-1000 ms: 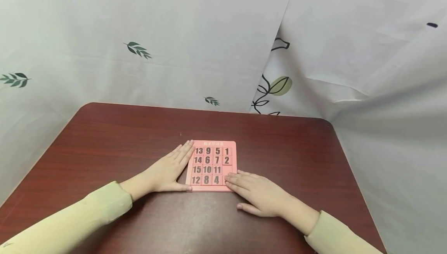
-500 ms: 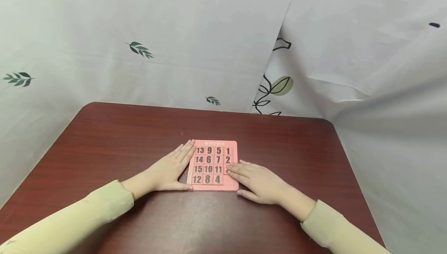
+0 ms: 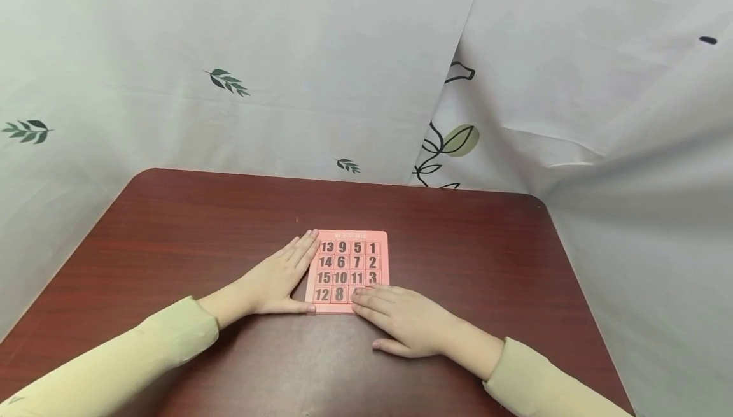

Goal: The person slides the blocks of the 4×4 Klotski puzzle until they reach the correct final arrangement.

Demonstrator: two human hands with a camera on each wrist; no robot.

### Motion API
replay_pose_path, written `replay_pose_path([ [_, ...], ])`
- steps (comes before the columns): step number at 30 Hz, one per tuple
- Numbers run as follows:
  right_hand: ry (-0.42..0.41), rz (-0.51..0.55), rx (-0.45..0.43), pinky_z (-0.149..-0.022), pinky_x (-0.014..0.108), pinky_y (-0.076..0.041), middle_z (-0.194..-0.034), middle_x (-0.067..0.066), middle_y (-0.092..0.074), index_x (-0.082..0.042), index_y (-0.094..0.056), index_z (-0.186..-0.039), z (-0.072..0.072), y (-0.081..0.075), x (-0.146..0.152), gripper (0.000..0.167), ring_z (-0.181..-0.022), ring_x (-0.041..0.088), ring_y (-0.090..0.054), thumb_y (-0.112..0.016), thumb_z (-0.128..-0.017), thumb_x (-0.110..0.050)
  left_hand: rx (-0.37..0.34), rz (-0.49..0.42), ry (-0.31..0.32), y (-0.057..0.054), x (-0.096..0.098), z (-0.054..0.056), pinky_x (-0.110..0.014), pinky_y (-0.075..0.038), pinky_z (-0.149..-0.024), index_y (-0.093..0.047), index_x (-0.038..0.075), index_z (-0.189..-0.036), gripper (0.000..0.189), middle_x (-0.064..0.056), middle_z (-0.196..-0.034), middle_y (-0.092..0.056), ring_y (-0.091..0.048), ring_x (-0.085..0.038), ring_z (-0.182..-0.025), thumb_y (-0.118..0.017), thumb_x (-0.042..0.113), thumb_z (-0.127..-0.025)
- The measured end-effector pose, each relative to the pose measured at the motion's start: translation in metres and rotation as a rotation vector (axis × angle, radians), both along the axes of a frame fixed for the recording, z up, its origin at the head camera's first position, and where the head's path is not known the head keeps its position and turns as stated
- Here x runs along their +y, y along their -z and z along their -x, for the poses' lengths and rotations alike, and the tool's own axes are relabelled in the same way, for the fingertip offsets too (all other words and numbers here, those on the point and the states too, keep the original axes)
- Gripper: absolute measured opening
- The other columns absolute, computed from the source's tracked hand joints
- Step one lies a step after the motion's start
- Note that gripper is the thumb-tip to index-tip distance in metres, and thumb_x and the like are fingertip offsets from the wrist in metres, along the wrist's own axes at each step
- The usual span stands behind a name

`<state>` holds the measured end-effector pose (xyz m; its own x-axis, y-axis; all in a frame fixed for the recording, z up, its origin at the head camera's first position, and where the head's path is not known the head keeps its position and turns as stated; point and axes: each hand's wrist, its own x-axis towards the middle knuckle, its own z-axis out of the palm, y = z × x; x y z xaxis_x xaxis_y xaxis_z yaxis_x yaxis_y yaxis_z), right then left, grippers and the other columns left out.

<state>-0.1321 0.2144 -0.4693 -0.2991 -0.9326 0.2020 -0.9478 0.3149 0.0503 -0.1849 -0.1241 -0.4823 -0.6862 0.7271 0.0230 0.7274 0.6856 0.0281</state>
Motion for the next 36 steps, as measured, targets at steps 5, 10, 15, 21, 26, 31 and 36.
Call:
replay_pose_path([
  [5,0.01,0.007,-0.001,-0.121,0.041,-0.047,-0.159,0.007,-0.057,-0.007,-0.054,-0.154,-0.001,0.001,0.003,0.067,-0.149,0.024,-0.054,-0.07,-0.099,-0.043,-0.001,-0.006,0.001,-0.001,0.0,-0.001,-0.049,-0.025,-0.134,-0.023,-0.011,-0.164,0.128,-0.031,-0.174,-0.016,-0.02,-0.042,-0.164,-0.061,0.082,-0.086],
  [10,0.017,0.026,0.019,-0.12,0.04,-0.046,-0.156,0.007,-0.06,-0.007,-0.057,-0.151,-0.003,0.002,0.013,0.066,-0.146,0.025,-0.056,-0.073,-0.098,-0.042,-0.005,-0.005,0.003,-0.002,0.0,-0.001,-0.05,-0.025,-0.134,-0.023,-0.011,-0.164,0.128,-0.032,-0.174,-0.016,-0.02,-0.042,-0.164,-0.061,0.082,-0.086],
  [15,0.041,0.053,0.026,-0.121,0.037,-0.041,-0.153,0.006,-0.062,-0.008,-0.06,-0.149,-0.006,0.001,0.023,0.063,-0.144,0.025,-0.059,-0.074,-0.096,-0.04,0.0,-0.005,0.003,-0.001,0.0,-0.001,-0.05,-0.025,-0.134,-0.023,-0.011,-0.164,0.128,-0.032,-0.174,-0.016,-0.02,-0.042,-0.164,-0.062,0.083,-0.085],
  [21,0.046,0.056,0.028,-0.127,0.034,-0.033,-0.154,0.007,-0.061,-0.008,-0.058,-0.151,-0.006,0.001,0.026,0.065,-0.144,0.025,-0.058,-0.073,-0.097,-0.041,0.0,-0.005,0.0,-0.001,0.0,0.0,-0.049,-0.025,-0.135,-0.023,-0.011,-0.164,0.128,-0.032,-0.174,-0.016,-0.02,-0.042,-0.164,-0.061,0.083,-0.086],
  [26,0.021,0.073,0.03,-0.126,0.037,-0.037,-0.154,0.008,-0.061,-0.006,-0.056,-0.152,-0.005,-0.001,0.021,0.066,-0.143,0.026,-0.058,-0.073,-0.097,-0.039,-0.003,-0.006,0.003,-0.001,0.0,0.0,-0.05,-0.024,-0.135,-0.022,-0.012,-0.164,0.128,-0.032,-0.174,-0.016,-0.019,-0.042,-0.164,-0.061,0.083,-0.086],
  [31,0.0,0.036,0.011,-0.12,0.042,-0.046,-0.156,0.007,-0.059,-0.006,-0.055,-0.153,-0.002,-0.004,0.002,0.068,-0.147,0.025,-0.056,-0.073,-0.097,-0.04,0.0,-0.005,0.0,0.0,-0.001,0.0,-0.049,-0.024,-0.135,-0.022,-0.012,-0.164,0.128,-0.032,-0.174,-0.015,-0.019,-0.042,-0.164,-0.061,0.082,-0.086],
  [36,-0.009,-0.029,-0.012,-0.123,0.039,-0.045,-0.16,0.007,-0.056,-0.008,-0.052,-0.156,0.002,-0.005,-0.018,0.068,-0.15,0.023,-0.052,-0.069,-0.1,-0.044,0.0,-0.006,0.003,0.001,0.0,0.0,-0.049,-0.025,-0.135,-0.022,-0.012,-0.164,0.128,-0.032,-0.174,-0.016,-0.02,-0.041,-0.164,-0.061,0.082,-0.086],
])
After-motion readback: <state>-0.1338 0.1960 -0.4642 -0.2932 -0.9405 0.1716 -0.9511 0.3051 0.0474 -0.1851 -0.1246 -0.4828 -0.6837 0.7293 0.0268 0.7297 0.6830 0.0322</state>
